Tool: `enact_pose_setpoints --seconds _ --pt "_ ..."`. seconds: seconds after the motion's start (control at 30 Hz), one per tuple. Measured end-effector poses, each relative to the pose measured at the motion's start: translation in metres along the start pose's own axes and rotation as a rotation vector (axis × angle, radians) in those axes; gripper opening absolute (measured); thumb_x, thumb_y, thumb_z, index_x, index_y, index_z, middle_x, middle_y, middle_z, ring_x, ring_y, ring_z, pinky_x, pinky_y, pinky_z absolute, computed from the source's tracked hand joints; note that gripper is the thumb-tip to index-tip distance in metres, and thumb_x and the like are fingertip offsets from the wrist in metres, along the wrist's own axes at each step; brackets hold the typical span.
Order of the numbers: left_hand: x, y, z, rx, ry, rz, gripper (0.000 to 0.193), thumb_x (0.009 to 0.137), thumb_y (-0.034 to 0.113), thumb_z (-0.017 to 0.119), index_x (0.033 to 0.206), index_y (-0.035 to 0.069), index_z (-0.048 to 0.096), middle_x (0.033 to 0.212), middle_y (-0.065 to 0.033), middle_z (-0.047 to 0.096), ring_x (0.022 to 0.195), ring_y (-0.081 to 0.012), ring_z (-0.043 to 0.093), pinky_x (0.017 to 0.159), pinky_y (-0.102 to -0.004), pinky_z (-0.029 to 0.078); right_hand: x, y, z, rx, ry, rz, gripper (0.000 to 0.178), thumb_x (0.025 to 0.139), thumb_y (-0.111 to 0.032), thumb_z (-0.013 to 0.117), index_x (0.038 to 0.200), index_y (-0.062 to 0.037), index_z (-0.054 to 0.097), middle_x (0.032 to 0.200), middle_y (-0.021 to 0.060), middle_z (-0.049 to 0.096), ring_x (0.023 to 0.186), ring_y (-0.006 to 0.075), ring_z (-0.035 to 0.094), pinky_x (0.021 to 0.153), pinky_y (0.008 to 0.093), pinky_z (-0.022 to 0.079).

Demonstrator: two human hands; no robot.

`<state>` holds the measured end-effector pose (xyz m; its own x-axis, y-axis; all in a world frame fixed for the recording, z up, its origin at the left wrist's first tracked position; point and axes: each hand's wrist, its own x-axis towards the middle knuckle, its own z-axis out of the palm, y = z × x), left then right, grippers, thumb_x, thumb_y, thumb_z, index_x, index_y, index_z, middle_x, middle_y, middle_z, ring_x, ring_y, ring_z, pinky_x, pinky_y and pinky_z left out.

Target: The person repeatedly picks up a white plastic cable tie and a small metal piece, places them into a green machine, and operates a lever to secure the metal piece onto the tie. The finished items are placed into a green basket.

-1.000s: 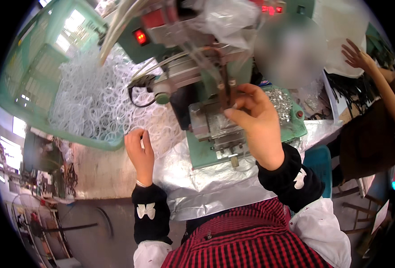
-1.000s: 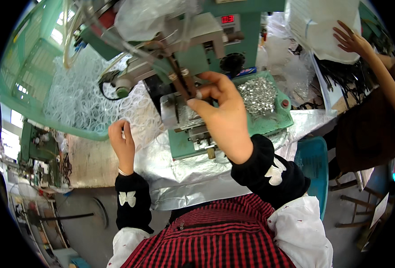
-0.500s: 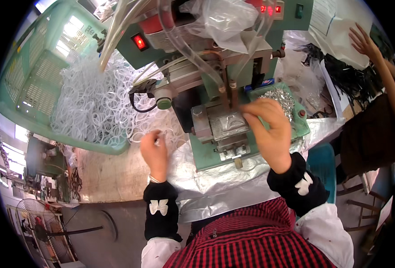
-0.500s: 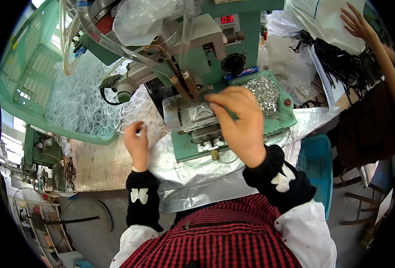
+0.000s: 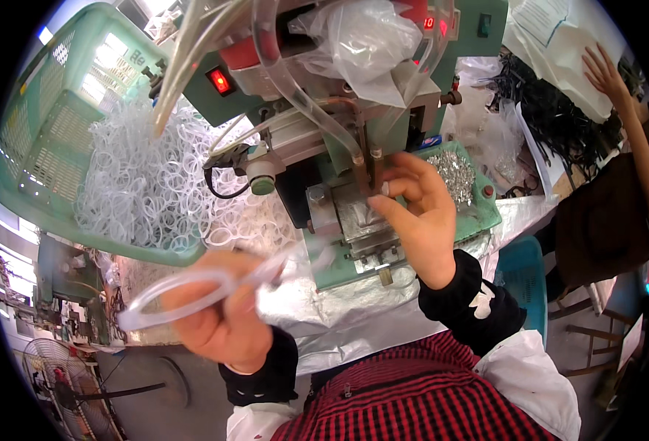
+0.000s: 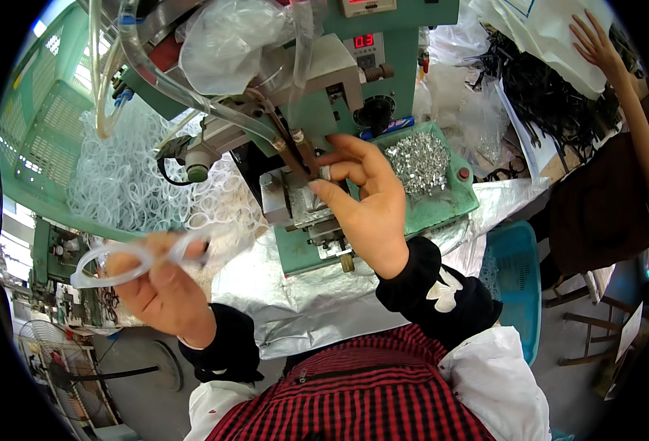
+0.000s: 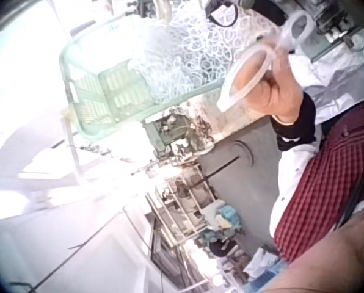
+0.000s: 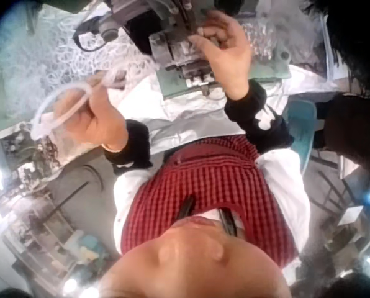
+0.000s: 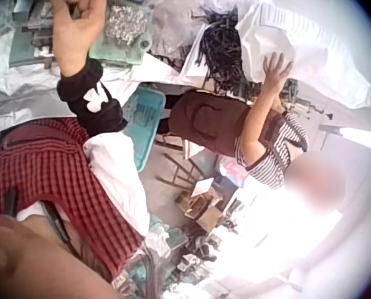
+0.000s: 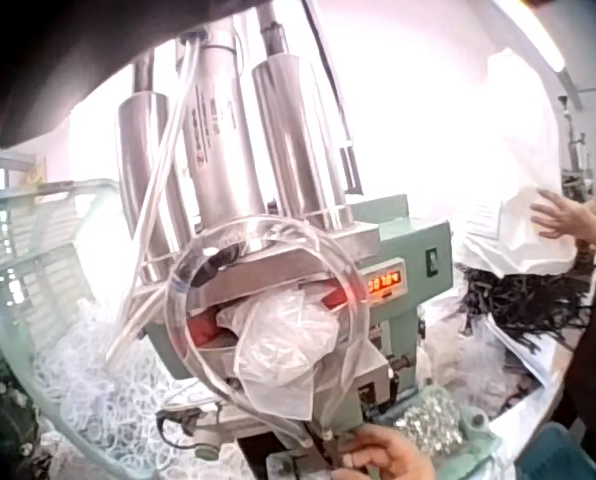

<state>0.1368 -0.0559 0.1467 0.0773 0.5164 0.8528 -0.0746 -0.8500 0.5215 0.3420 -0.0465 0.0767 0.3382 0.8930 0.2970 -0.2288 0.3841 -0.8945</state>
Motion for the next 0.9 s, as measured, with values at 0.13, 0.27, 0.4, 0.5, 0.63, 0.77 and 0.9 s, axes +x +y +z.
enact_pose_setpoints --seconds 0.13,0.27,0.4,0.5,0.63,0.77,0.9 --pt "0.025 -0.031 0.019 0.225 0.119 -0.117 0.017 0.100 0.002 0.058 0.115 -0.002 0.050 0.088 -0.0181 0.070 0.077 -0.0200 0.069 0.074 -0.0301 0.055 0.002 -0.002 0.008 0.034 -0.020 -0.018 0.059 0.080 0.008 0.072 0.135 0.0054 0.050 0.094 0.0068 0.070 0.104 0.0131 0.062 0.095 0.0280 0.046" --pt "0.024 -0.027 0.028 0.173 0.157 -0.165 0.016 0.101 0.006 0.058 0.113 -0.002 0.050 0.083 -0.0151 0.069 0.069 -0.0188 0.066 0.069 -0.0283 0.054 -0.001 -0.029 0.007 0.210 0.011 0.266 0.058 0.082 0.010 0.066 0.137 0.0054 0.048 0.120 0.0129 0.064 0.108 0.0158 0.062 0.096 0.0294 0.047" --pt "-0.017 0.004 0.020 -0.398 -0.188 -0.589 0.017 0.104 0.010 0.053 0.118 0.000 0.050 0.087 -0.0138 0.067 0.073 -0.0178 0.067 0.062 -0.0262 0.053 -0.016 -0.056 -0.006 0.213 -0.179 0.279 0.066 0.080 0.007 0.060 0.144 0.0030 0.045 0.140 0.0137 0.055 0.120 0.0248 0.059 0.102 0.0337 0.046" --pt "-0.029 0.014 0.038 -0.656 -0.317 -1.346 0.030 0.107 0.028 0.047 0.120 0.002 0.055 0.072 -0.0108 0.063 0.057 -0.0134 0.057 0.048 -0.0241 0.043 0.003 -0.029 -0.031 -0.241 -0.317 -0.015 0.059 0.082 0.002 0.063 0.140 -0.0001 0.052 0.134 0.0123 0.061 0.122 0.0240 0.060 0.104 0.0345 0.045" --pt "-0.038 -0.009 0.059 -0.700 -0.220 -1.489 0.037 0.107 0.033 0.043 0.117 0.002 0.059 0.064 -0.0099 0.060 0.045 -0.0112 0.047 0.038 -0.0221 0.033 0.023 0.001 -0.096 -0.522 0.151 -0.163 0.045 0.084 0.003 0.061 0.129 -0.0013 0.060 0.123 0.0117 0.067 0.116 0.0200 0.062 0.102 0.0325 0.046" --pt "-0.037 -0.004 0.079 -0.728 -0.221 -1.505 0.032 0.106 0.027 0.045 0.116 0.001 0.061 0.067 -0.0078 0.061 0.050 -0.0099 0.048 0.040 -0.0213 0.034 -0.001 0.016 -0.177 -0.769 0.287 -0.119 0.042 0.083 0.000 0.063 0.125 -0.0018 0.063 0.108 0.0105 0.069 0.099 0.0191 0.065 0.091 0.0329 0.050" --pt "-0.065 -0.024 0.075 -0.604 -0.225 -1.332 0.033 0.101 0.023 0.052 0.123 0.001 0.063 0.116 -0.0098 0.066 0.092 -0.0157 0.062 0.077 -0.0283 0.050 -0.013 -0.029 -0.147 -1.073 0.069 0.483 0.017 0.075 -0.010 0.069 0.089 -0.0017 0.068 0.087 0.0214 0.066 0.087 0.0342 0.066 0.079 0.0459 0.051"
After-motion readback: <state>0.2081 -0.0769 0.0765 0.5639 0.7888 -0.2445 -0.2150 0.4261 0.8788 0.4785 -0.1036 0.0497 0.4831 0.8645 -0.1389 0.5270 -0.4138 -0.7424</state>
